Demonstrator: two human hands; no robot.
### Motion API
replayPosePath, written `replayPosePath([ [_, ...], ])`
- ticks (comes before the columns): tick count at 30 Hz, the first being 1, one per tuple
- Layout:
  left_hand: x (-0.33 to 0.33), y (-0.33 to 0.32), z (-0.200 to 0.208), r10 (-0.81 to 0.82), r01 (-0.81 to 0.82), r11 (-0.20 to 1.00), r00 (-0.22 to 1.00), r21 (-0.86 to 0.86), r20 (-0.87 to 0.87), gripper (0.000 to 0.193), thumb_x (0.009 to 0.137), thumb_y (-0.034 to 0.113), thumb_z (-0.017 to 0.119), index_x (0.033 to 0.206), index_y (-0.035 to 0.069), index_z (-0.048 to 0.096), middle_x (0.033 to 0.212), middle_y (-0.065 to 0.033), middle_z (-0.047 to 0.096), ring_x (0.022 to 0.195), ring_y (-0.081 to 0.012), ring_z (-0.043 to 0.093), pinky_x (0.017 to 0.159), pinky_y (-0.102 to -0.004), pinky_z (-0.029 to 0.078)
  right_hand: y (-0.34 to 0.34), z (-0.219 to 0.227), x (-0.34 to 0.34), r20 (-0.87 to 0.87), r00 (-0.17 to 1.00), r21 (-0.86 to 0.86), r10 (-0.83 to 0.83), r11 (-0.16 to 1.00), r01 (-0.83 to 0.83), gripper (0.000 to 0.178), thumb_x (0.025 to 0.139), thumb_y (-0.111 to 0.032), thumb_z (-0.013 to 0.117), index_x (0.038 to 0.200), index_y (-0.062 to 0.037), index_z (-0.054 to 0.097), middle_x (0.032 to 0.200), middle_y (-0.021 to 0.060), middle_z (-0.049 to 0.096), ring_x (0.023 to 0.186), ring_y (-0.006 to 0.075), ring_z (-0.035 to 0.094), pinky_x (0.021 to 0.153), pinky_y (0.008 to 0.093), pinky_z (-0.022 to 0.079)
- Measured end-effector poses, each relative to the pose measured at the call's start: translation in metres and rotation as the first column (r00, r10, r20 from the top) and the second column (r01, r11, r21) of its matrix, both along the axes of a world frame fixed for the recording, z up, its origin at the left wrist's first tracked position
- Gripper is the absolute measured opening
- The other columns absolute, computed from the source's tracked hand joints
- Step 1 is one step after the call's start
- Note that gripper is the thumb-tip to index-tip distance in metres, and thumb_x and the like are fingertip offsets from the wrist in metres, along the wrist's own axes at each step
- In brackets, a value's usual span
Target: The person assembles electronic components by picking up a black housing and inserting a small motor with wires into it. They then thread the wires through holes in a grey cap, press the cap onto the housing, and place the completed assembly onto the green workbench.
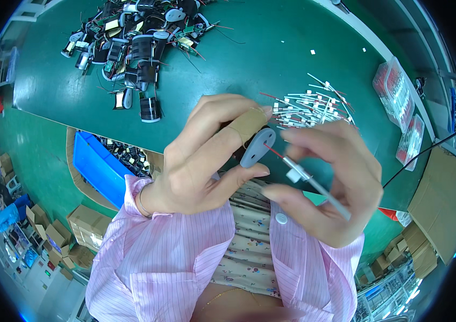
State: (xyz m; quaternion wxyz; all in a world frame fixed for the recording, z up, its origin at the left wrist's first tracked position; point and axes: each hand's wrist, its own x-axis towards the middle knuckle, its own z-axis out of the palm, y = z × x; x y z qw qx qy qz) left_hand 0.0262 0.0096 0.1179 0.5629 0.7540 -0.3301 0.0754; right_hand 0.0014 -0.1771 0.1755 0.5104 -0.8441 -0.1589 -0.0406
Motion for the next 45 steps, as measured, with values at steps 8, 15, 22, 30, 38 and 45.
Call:
replayPosePath([
  [8,-0.001,0.001,-0.003,-0.097,0.097,0.995,0.995,-0.021,-0.013,0.050,0.065,0.021,0.084,0.101,-0.006,0.063,0.098,-0.0189,0.059,0.081,-0.0230,0.060,0.061,-0.0278,0.047,-0.007,-0.018,-0.002,0.100,0.994,-0.026,0.050,0.998,-0.048,0.031,0.069,0.002,0.075,0.098,0.0036,0.065,0.074,0.0131,0.061,0.053,0.0193,0.058,0.046,0.0268,0.044],
  [15,0.002,0.009,-0.004,-0.196,0.162,0.979,0.921,-0.126,-0.336,0.048,0.067,0.013,0.083,0.104,-0.008,0.062,0.097,-0.0184,0.065,0.086,-0.0230,0.063,0.073,-0.0321,0.050,-0.003,-0.016,-0.003,0.051,0.999,-0.245,0.001,0.969,0.012,0.020,0.070,0.000,0.071,0.088,0.0026,0.062,0.066,0.0096,0.047,0.052,0.0240,0.048,0.045,0.0345,0.036],
  [22,-0.005,0.013,-0.016,-0.261,0.104,0.944,0.816,-0.314,-0.516,0.037,0.071,0.002,0.076,0.104,-0.007,0.061,0.101,-0.0164,0.066,0.086,-0.0225,0.066,0.076,-0.0297,0.052,-0.006,-0.021,-0.001,0.101,0.990,-0.334,0.095,0.941,-0.056,0.020,0.066,-0.002,0.071,0.083,0.0001,0.061,0.065,0.0074,0.042,0.051,0.0227,0.046,0.044,0.0343,0.036],
  [30,-0.003,0.018,-0.011,-0.240,0.124,0.960,0.832,-0.253,-0.500,0.044,0.068,0.010,0.082,0.101,-0.011,0.062,0.095,-0.0186,0.065,0.085,-0.0229,0.063,0.076,-0.0319,0.049,-0.003,-0.025,0.000,0.350,0.919,-0.515,0.183,0.857,0.025,0.018,0.066,-0.011,0.071,0.078,-0.0025,0.061,0.061,0.0036,0.039,0.048,0.0181,0.041,0.042,0.0303,0.033],
  [38,-0.005,0.014,-0.015,-0.290,0.124,0.921,0.851,-0.369,-0.437,0.046,0.069,0.011,0.081,0.103,-0.012,0.061,0.095,-0.0220,0.065,0.087,-0.0261,0.065,0.075,-0.0324,0.050,-0.011,-0.016,0.005,0.098,0.977,-0.226,0.191,0.960,-0.165,0.019,0.063,0.000,0.072,0.079,0.0006,0.061,0.060,0.0068,0.047,0.049,0.0213,0.044,0.044,0.0334,0.035],
  [45,-0.003,0.015,-0.008,-0.231,0.151,0.965,0.879,-0.216,-0.418,0.047,0.069,0.012,0.081,0.102,-0.013,0.061,0.090,-0.0207,0.067,0.083,-0.0256,0.066,0.073,-0.0321,0.051,-0.009,-0.020,0.005,0.041,0.985,-0.159,0.166,0.975,-0.158,0.018,0.066,0.000,0.072,0.080,0.0013,0.061,0.061,0.0077,0.050,0.050,0.0228,0.045,0.045,0.0339,0.034],
])
